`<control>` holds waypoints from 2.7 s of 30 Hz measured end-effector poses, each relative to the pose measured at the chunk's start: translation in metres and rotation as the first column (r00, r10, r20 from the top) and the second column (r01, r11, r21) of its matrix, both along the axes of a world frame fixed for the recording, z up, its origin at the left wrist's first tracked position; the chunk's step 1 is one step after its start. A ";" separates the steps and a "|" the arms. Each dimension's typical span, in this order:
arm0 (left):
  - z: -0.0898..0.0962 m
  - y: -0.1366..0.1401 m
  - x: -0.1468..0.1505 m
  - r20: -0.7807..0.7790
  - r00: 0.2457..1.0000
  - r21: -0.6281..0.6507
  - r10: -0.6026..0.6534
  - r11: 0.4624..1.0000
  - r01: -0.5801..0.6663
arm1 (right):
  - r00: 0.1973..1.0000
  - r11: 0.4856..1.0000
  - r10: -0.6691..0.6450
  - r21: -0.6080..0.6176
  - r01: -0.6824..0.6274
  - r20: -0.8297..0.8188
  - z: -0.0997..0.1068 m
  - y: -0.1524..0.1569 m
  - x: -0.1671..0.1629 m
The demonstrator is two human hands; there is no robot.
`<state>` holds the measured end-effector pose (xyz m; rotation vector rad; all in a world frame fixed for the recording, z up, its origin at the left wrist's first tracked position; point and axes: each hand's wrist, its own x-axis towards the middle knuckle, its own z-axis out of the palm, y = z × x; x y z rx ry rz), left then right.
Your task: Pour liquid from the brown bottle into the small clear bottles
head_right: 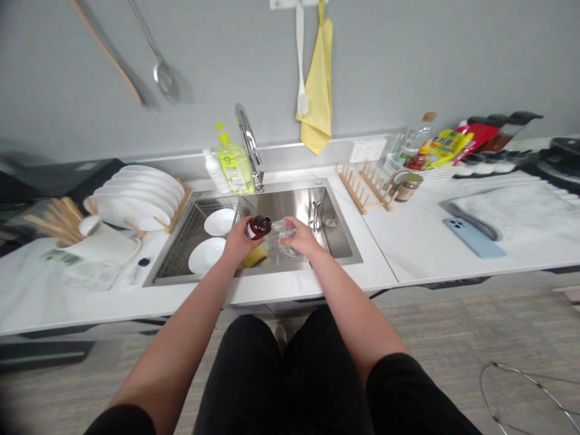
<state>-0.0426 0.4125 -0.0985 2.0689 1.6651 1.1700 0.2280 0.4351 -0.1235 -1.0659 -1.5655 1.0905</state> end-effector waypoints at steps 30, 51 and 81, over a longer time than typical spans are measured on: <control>-0.011 0.006 -0.006 -0.204 0.978 0.157 0.040 0.988 -0.008 | 0.998 0.999 -0.039 0.012 0.039 0.046 -0.008 0.003 0.001; -0.006 0.002 -0.004 -0.264 0.964 0.167 0.035 0.986 0.009 | 0.989 0.998 -0.048 0.045 0.042 0.137 -0.007 0.003 0.003; 0.000 -0.001 -0.003 -0.284 0.958 0.138 0.041 0.990 -0.001 | 0.992 0.999 -0.036 0.036 0.032 0.123 -0.018 0.009 0.001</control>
